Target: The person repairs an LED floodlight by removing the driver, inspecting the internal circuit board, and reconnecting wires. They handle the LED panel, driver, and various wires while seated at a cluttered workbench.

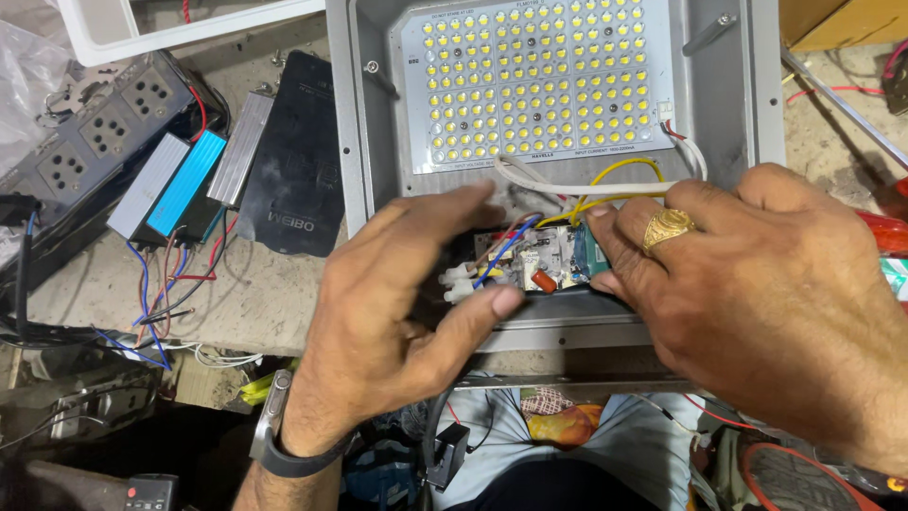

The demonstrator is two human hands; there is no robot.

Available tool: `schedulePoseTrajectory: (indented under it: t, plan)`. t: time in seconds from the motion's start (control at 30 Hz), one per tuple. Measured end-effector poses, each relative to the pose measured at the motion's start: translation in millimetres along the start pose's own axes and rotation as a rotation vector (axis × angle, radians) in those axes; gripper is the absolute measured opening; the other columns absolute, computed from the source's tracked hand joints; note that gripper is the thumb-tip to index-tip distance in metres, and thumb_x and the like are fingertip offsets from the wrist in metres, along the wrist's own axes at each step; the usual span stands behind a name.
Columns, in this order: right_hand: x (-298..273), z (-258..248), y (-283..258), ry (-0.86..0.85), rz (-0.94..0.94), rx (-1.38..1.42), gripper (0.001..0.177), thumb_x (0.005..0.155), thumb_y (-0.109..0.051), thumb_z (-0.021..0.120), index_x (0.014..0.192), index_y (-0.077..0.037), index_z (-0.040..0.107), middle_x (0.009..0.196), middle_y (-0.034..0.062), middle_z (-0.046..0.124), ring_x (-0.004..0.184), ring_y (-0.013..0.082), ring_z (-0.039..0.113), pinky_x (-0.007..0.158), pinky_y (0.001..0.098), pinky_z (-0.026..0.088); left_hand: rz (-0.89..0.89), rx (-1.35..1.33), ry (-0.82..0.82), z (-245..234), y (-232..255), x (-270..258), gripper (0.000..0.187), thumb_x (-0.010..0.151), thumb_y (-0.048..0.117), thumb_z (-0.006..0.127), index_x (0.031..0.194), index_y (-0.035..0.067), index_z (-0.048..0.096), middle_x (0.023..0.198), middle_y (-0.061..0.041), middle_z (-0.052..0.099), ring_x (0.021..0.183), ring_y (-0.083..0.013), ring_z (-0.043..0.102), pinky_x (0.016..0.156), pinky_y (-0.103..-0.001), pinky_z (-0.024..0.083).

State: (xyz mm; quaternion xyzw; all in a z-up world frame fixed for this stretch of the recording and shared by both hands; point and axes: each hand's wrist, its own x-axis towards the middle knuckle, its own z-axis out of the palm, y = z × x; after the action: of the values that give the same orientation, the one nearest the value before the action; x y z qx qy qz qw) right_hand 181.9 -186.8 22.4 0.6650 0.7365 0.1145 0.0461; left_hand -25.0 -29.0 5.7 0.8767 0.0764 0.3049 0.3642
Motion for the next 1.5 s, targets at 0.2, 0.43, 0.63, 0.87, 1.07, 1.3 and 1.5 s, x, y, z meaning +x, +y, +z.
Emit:
schedulePoseTrajectory:
  t: [0.2,0.43,0.63,0.87,1.07,1.3,1.5]
  plan:
    - [-4,3,-5,-0.032,-0.003,-0.014,0.046,0.089,-0.030,0.065,0.125,-0.003,0.073,0.093,-0.0058,0.069,0.088,0.0117,0.065,0.066,0.0324,0.043,-0.056,0.170,-0.132,0,-2,4,0.060,0.098,0.029,0.073,0.145,0.001,0.049,0.122,-0.018,0.074,0.109,-0.0319,0.072,0.096,-0.045,0.054]
    - [-8,5,-5,0.060,0.005,0.015,0.048,0.089,-0.034,0.065,0.125,-0.002,0.072,0.096,-0.0014,0.071,0.090,0.0143,0.069,0.067,0.0323,0.046,-0.092,0.240,-0.247,6,-9,6,0.088,0.091,0.040,0.076,0.154,-0.005,0.035,0.118,-0.013,0.078,0.106,-0.0298,0.072,0.094,-0.045,0.052]
    - [-2,-1,-3,0.045,0.012,0.023,0.046,0.089,-0.035,0.069,0.124,-0.006,0.074,0.089,-0.0025,0.071,0.075,0.0168,0.069,0.064,0.0336,0.049,-0.012,0.270,-0.261,6,-10,12,0.117,0.071,0.065,0.088,0.149,-0.006,0.036,0.113,-0.016,0.076,0.110,-0.0346,0.070,0.103,-0.048,0.047]
    - [-4,-6,-5,0.192,0.025,0.023,0.041,0.087,-0.039,0.073,0.116,-0.011,0.076,0.086,-0.0010,0.070,0.061,0.0213,0.063,0.053,0.0347,0.049,-0.186,0.264,-0.229,9,-6,5,0.141,0.057,0.070,0.089,0.157,-0.005,0.026,0.119,-0.014,0.077,0.103,-0.0337,0.067,0.096,-0.045,0.050]
    - [-7,-5,-5,0.251,0.029,0.030,0.043,0.083,-0.037,0.075,0.116,-0.009,0.076,0.086,-0.0001,0.069,0.059,0.0221,0.062,0.051,0.0355,0.048,-0.019,-0.086,0.026,7,-19,-14,0.108,0.090,0.056,0.084,0.160,0.001,0.023,0.133,-0.014,0.070,0.120,-0.0248,0.073,0.106,-0.037,0.059]
    - [-7,-2,-2,0.197,0.034,0.014,0.042,0.086,-0.041,0.075,0.117,-0.013,0.077,0.082,-0.0027,0.068,0.060,0.0202,0.064,0.050,0.0347,0.048,-0.085,0.019,0.277,11,-11,-24,0.023,0.113,0.026,0.063,0.117,0.004,0.067,0.100,-0.008,0.072,0.088,-0.0157,0.073,0.078,-0.028,0.059]
    - [-6,-5,-3,0.265,-0.011,0.040,0.040,0.084,-0.036,0.074,0.113,-0.008,0.076,0.086,-0.0006,0.069,0.060,0.0212,0.063,0.050,0.0351,0.047,-0.032,0.043,0.388,12,-8,-22,0.023,0.115,0.019,0.056,0.107,0.002,0.070,0.096,-0.007,0.072,0.084,-0.0155,0.068,0.074,-0.027,0.055]
